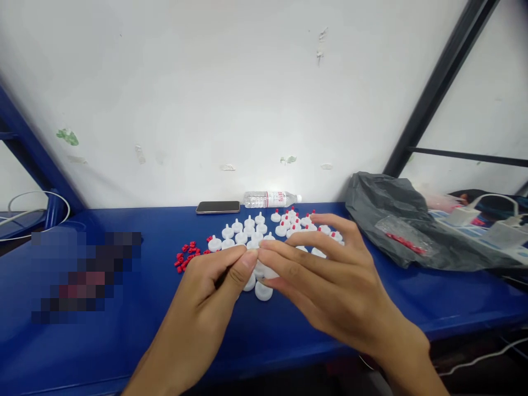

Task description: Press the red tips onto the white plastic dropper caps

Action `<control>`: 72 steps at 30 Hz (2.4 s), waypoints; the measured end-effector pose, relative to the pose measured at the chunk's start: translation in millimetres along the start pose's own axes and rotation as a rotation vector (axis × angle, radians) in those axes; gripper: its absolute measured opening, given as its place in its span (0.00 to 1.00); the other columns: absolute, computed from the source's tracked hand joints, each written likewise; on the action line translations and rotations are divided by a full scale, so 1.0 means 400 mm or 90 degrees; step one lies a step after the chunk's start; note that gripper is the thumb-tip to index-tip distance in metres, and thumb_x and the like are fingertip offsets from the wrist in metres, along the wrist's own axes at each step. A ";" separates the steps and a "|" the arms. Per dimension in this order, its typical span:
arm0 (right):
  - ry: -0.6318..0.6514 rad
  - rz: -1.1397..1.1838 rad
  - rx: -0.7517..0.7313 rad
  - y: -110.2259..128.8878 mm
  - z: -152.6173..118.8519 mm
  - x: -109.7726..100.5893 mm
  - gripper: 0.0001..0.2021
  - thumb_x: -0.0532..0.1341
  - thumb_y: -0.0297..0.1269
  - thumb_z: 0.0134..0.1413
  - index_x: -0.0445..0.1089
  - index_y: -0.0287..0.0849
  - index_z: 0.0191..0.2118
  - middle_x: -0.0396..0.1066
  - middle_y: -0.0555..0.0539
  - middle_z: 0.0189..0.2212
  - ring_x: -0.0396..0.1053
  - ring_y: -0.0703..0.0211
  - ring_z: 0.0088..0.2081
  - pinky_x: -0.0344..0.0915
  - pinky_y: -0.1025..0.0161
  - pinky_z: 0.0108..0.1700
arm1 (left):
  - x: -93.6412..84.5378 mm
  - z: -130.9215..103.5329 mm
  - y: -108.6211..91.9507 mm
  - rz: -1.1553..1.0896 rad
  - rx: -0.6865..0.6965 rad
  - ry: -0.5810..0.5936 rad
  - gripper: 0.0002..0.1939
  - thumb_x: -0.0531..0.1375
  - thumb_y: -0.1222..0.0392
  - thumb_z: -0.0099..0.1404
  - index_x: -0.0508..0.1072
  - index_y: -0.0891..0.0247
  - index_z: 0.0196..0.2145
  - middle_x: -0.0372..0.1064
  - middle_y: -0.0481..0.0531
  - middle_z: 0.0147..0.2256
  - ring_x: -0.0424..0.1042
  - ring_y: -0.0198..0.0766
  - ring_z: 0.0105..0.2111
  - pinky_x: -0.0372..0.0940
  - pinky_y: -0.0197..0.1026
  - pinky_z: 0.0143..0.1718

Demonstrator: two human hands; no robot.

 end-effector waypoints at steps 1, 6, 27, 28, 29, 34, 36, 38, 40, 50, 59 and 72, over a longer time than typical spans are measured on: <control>-0.010 -0.009 0.000 -0.012 -0.006 -0.004 0.17 0.64 0.29 0.67 0.74 0.57 0.56 0.82 0.58 0.51 0.78 0.54 0.44 0.61 0.44 0.65 | -0.017 0.003 0.012 -0.018 -0.019 -0.013 0.25 0.53 0.43 0.75 0.59 0.59 0.24 0.52 0.45 0.24 0.52 0.34 0.26 0.51 0.40 0.25; -0.085 -0.145 0.148 -0.204 -0.082 -0.049 0.18 0.67 0.34 0.65 0.74 0.61 0.57 0.82 0.53 0.51 0.78 0.46 0.45 0.61 0.37 0.64 | -0.262 0.004 0.104 -0.067 -0.125 -0.245 0.27 0.56 0.45 0.71 0.49 0.58 0.21 0.40 0.42 0.21 0.41 0.32 0.21 0.43 0.39 0.20; 0.175 -0.034 0.349 -0.375 -0.153 0.134 0.10 0.60 0.42 0.70 0.79 0.47 0.42 0.81 0.44 0.43 0.75 0.46 0.45 0.66 0.51 0.48 | -0.265 0.074 0.241 0.554 -0.144 0.023 0.15 0.54 0.56 0.69 0.81 0.56 0.44 0.84 0.53 0.46 0.79 0.54 0.47 0.68 0.49 0.49; 0.191 -0.043 0.350 -0.375 -0.155 0.141 0.11 0.60 0.42 0.70 0.79 0.47 0.43 0.81 0.44 0.42 0.75 0.46 0.43 0.66 0.52 0.46 | -0.263 0.072 0.241 0.567 -0.148 0.028 0.16 0.54 0.56 0.69 0.81 0.57 0.44 0.84 0.54 0.46 0.79 0.54 0.47 0.68 0.49 0.48; 0.208 -0.047 0.353 -0.376 -0.158 0.148 0.11 0.59 0.42 0.71 0.80 0.47 0.44 0.81 0.44 0.41 0.76 0.48 0.42 0.66 0.54 0.44 | -0.262 0.072 0.239 0.583 -0.148 0.031 0.17 0.53 0.56 0.70 0.82 0.58 0.45 0.84 0.54 0.46 0.79 0.54 0.47 0.68 0.49 0.48; 0.277 -0.017 0.396 -0.387 -0.178 0.176 0.11 0.59 0.39 0.70 0.80 0.48 0.45 0.83 0.47 0.37 0.78 0.51 0.36 0.65 0.59 0.39 | -0.247 0.067 0.235 0.604 -0.139 0.057 0.20 0.51 0.56 0.72 0.82 0.59 0.48 0.83 0.56 0.49 0.79 0.55 0.50 0.68 0.49 0.49; 0.307 -0.011 0.403 -0.387 -0.186 0.187 0.10 0.60 0.38 0.69 0.80 0.48 0.46 0.83 0.47 0.37 0.79 0.50 0.37 0.65 0.59 0.39 | -0.243 0.065 0.235 0.597 -0.140 0.061 0.19 0.52 0.56 0.71 0.82 0.59 0.47 0.83 0.57 0.50 0.79 0.57 0.51 0.68 0.51 0.51; 0.329 -0.004 0.399 -0.381 -0.190 0.197 0.10 0.60 0.37 0.69 0.81 0.47 0.44 0.84 0.47 0.36 0.80 0.50 0.37 0.65 0.60 0.38 | -0.242 0.065 0.233 0.588 -0.134 0.058 0.18 0.52 0.56 0.72 0.82 0.59 0.46 0.83 0.57 0.50 0.79 0.57 0.51 0.68 0.53 0.53; 0.344 0.006 0.393 -0.376 -0.191 0.203 0.10 0.61 0.38 0.68 0.81 0.47 0.43 0.84 0.47 0.35 0.80 0.51 0.36 0.65 0.61 0.38 | -0.242 0.066 0.234 0.580 -0.122 0.052 0.18 0.53 0.55 0.71 0.82 0.59 0.46 0.83 0.56 0.50 0.78 0.57 0.52 0.68 0.53 0.53; 0.240 -0.108 0.599 -0.518 -0.271 0.083 0.11 0.61 0.42 0.65 0.80 0.48 0.42 0.84 0.47 0.37 0.80 0.49 0.38 0.65 0.59 0.37 | -0.258 0.081 0.271 0.573 -0.093 0.028 0.22 0.53 0.44 0.70 0.84 0.54 0.42 0.84 0.57 0.46 0.79 0.59 0.48 0.68 0.54 0.49; 0.403 0.029 0.642 -0.578 -0.395 0.136 0.09 0.73 0.41 0.46 0.82 0.48 0.37 0.84 0.49 0.34 0.81 0.50 0.36 0.68 0.61 0.36 | -0.263 0.079 0.257 0.594 -0.089 0.001 0.22 0.49 0.44 0.72 0.81 0.53 0.43 0.83 0.55 0.45 0.77 0.57 0.47 0.66 0.54 0.49; 0.186 0.195 0.678 -0.560 -0.330 0.073 0.18 0.69 0.57 0.51 0.74 0.47 0.35 0.84 0.44 0.38 0.82 0.43 0.42 0.73 0.54 0.44 | -0.275 0.072 0.186 0.616 -0.126 -0.086 0.20 0.49 0.45 0.73 0.79 0.52 0.44 0.82 0.52 0.45 0.77 0.53 0.42 0.63 0.48 0.41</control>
Point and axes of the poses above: each hand's wrist, its own z-axis towards the middle knuckle, its own x-axis out of the palm, y = z × x, the point moved 9 cm from there along z, towards the middle knuckle
